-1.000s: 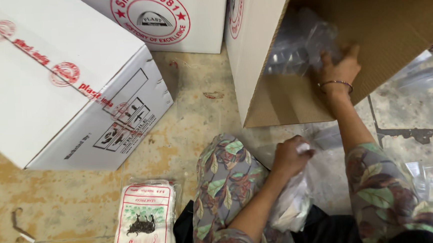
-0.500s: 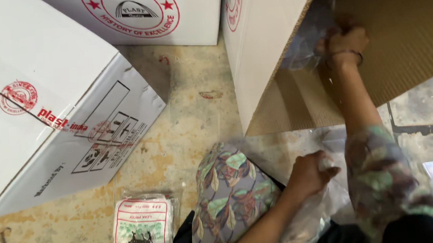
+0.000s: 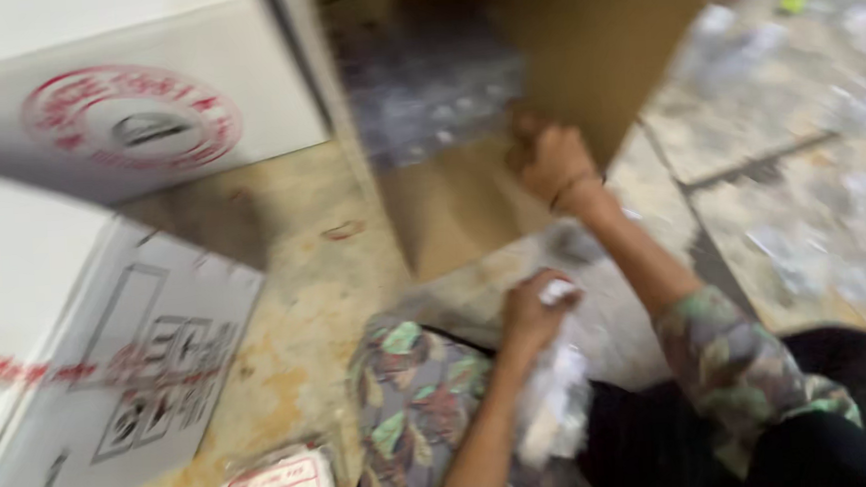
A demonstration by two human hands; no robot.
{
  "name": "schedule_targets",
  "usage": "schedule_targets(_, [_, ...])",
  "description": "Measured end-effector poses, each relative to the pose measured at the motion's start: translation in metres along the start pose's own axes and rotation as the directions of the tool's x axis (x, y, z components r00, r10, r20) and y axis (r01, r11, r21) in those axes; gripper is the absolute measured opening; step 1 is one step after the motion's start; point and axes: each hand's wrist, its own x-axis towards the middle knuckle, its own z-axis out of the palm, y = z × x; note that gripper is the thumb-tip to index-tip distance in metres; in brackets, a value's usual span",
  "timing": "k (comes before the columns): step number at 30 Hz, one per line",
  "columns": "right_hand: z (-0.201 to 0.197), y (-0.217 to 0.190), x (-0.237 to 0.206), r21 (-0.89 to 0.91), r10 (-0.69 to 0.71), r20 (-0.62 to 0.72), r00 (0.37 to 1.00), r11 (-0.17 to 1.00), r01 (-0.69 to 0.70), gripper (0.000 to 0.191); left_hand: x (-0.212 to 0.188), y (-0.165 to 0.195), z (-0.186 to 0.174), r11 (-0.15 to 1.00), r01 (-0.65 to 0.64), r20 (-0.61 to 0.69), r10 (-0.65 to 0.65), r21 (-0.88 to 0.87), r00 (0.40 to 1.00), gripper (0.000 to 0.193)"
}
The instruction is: The person sits on the floor and unpacks clear plastic boxes from a cardboard carton. They pull each item from a plastic bag, unwrap the plastic wrapping by hand, and set the unwrapped plastic boxes in a pile on the floor beside them.
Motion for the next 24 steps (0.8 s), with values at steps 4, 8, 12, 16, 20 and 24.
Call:
schedule_targets(4, [-0.071,0.006,-0.139,0.293,0.303,0.335,0.892,0.867,-0.404,0.039,-0.004,-0.001,-0.014,0.999,0.022,0.077,-0.02,-0.029,0.997,0.023])
schedule_targets(8, [-0.172,0.037,-0.259,0.335,0.4,0.213,0.891,0.827,-0.452,0.042,-0.014,0.006,-0.02,0.999,0.007,0.191,-0.015,0.042,0.981,0.028])
schedule_targets(12, [-0.243,0.073,-0.363,0.327,0.755,-0.009,0.656,0.622,-0.712,0.031,-0.022,0.013,-0.017,0.983,0.043,0.264,-0.09,0.179,0.96,0.029])
schedule_targets(16, [-0.244,0.131,-0.422,0.372,0.828,-0.151,0.539,0.553,-0.746,0.036,-0.037,0.006,0.012,0.964,0.233,0.437,-0.156,-0.129,0.886,0.028])
schedule_targets(20, [-0.181,0.215,-0.41,0.314,0.715,-0.032,0.699,0.671,-0.672,0.043,-0.08,-0.013,0.063,0.97,0.22,0.543,-0.131,-0.101,0.829,0.025])
schedule_targets(24, [-0.109,0.287,-0.37,0.714,0.311,0.269,0.912,0.571,-0.405,0.032,-0.08,-0.03,0.069,0.952,0.271,0.595,-0.135,-0.145,0.792,0.027])
